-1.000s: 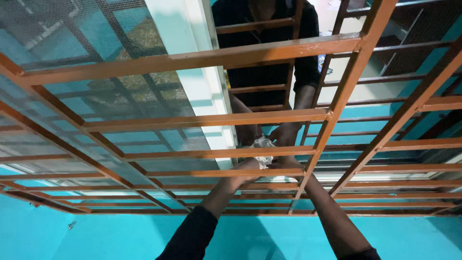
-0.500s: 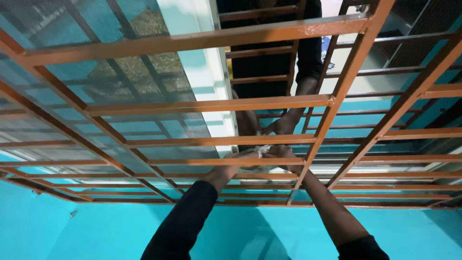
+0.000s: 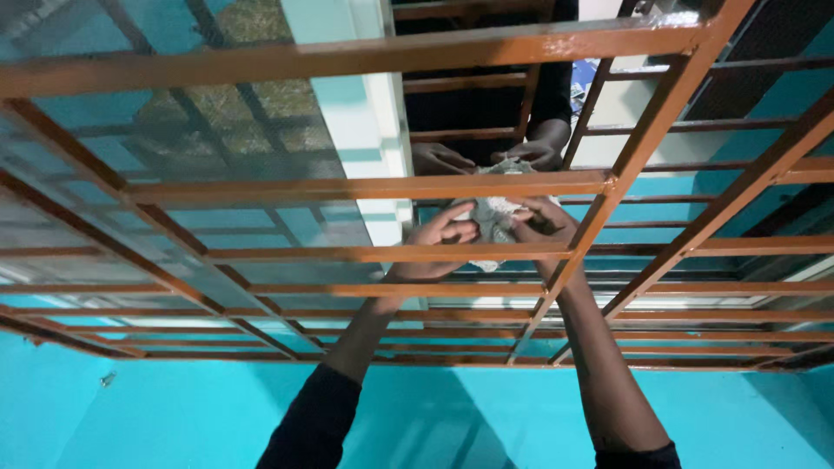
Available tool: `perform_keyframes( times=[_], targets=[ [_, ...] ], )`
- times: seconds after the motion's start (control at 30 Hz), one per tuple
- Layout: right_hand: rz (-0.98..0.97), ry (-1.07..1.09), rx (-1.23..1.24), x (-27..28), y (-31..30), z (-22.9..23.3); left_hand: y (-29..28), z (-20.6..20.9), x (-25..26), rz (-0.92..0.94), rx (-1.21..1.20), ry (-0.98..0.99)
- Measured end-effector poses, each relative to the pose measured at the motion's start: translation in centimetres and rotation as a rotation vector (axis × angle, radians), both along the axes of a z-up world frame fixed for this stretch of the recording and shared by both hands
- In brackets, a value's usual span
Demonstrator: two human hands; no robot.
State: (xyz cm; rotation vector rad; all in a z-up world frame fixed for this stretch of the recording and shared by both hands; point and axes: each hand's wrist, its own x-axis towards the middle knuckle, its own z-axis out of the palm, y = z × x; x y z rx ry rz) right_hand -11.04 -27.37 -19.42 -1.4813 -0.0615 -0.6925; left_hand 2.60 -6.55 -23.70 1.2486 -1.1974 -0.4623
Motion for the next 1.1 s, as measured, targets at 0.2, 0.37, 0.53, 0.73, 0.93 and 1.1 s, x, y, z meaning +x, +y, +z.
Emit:
perform_keyframes(
  times=[0.2,0.37,0.53,0.73,0.93,1.1],
  targets=[
    [-0.033,0.124,-0.109,1.7,-1.3,-4.8,0.5,1.2,-2.7,0.097,0.445,-0.216],
    [-0.106,0.225,-0.4,2.8,-2.9,-13.2,-1.6,-6.7,-0.4,0.037,0.797,-0.33],
    [0.163,0.311,-0.218,5.5,-2.8,-18.6,-1.7,-12.7,1.8,0.06,1.038,-0.477],
    [0.334,0.273,0.117,5.7,-3.4,-22.7,-1.6,-11.3,1.2,0.093,1.102,-0.569],
    [0.132,0.274,-0.075,4.9,-4.5,-20.6,-1.3,-5.1,-0.9,0.06,0.479,-0.481],
    [-0.135,0.286,-0.167,0.8,-2.7,-7.3,1.0,1.0,-3.5,0.172,0.509,-0.045]
  ],
)
